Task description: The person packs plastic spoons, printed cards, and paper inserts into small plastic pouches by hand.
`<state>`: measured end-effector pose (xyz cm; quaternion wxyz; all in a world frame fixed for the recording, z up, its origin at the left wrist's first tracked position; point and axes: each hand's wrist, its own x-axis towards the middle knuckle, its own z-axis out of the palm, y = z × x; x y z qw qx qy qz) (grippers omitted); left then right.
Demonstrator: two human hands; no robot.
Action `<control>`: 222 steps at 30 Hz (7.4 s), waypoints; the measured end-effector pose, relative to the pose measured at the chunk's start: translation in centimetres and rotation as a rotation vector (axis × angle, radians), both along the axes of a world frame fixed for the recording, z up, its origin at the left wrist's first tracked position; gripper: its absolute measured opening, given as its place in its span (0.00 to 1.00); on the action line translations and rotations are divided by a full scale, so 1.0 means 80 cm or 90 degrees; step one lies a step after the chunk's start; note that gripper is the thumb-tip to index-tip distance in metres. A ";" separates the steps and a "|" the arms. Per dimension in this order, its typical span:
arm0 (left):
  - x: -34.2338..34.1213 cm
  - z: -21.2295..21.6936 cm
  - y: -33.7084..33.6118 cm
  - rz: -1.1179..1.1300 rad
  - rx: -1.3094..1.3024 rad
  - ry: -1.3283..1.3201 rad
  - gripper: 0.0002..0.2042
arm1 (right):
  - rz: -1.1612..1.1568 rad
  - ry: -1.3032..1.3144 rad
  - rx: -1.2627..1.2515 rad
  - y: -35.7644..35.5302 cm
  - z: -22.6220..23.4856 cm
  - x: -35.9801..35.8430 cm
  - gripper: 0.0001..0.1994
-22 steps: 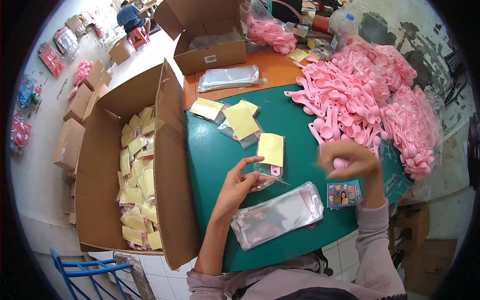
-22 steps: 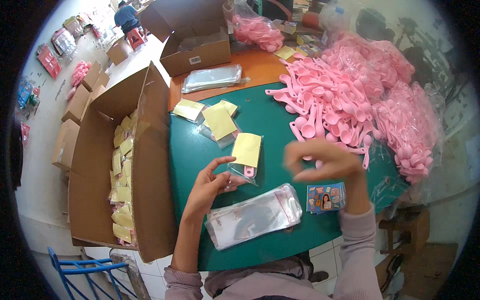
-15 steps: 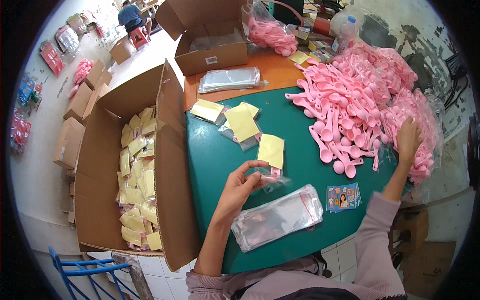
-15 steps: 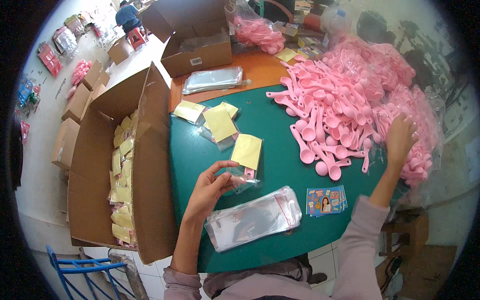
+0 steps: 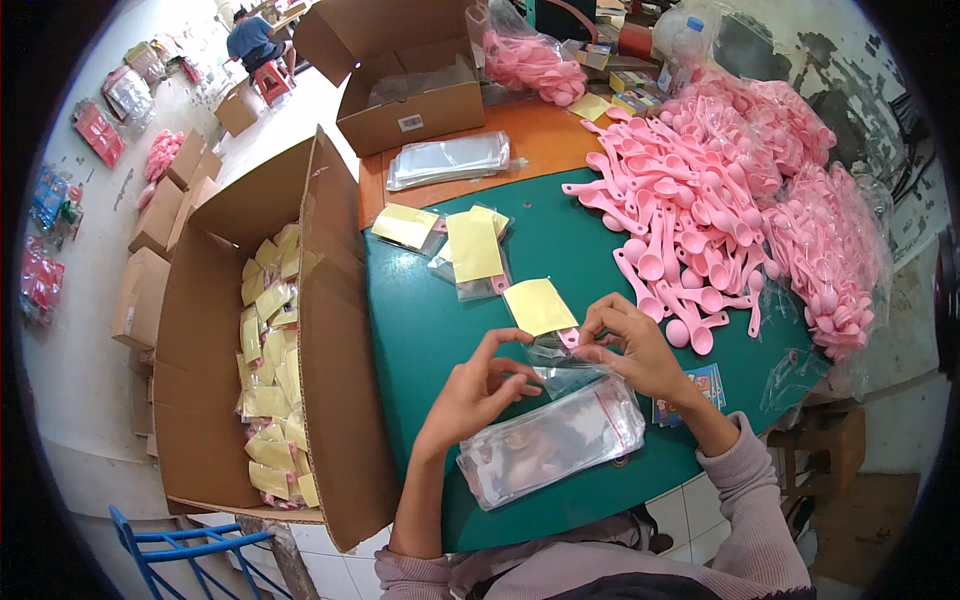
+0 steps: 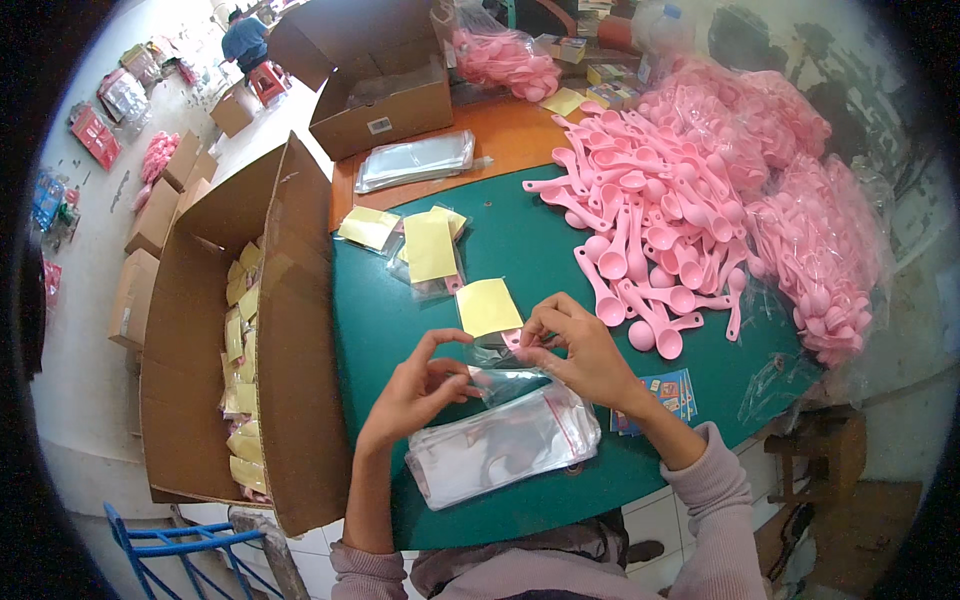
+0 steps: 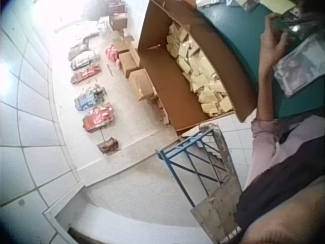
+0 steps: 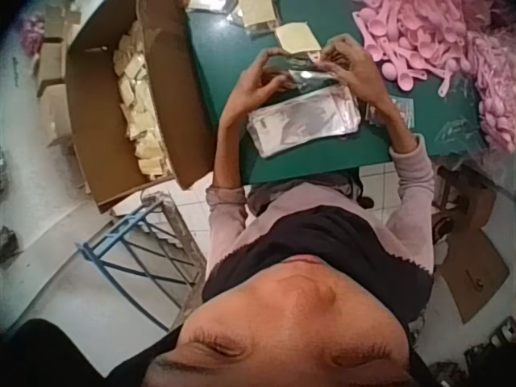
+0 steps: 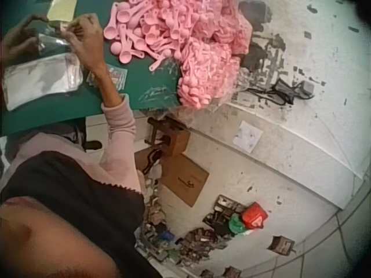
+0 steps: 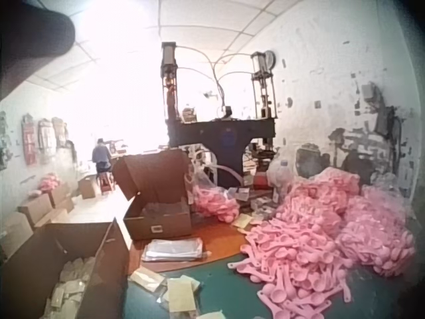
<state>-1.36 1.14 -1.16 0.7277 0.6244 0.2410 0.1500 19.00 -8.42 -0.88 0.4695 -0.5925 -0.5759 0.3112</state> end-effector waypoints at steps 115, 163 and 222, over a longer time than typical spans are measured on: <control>0.001 0.004 -0.012 -0.077 -0.051 0.000 0.15 | -0.274 0.154 0.147 -0.048 0.028 -0.029 0.13; 0.003 0.006 -0.013 0.031 -0.089 -0.058 0.14 | -0.119 -0.393 -0.252 -0.146 0.025 0.076 0.17; -0.007 -0.008 -0.017 -0.033 -0.215 0.023 0.35 | 0.220 -0.381 -0.016 -0.022 0.025 -0.027 0.15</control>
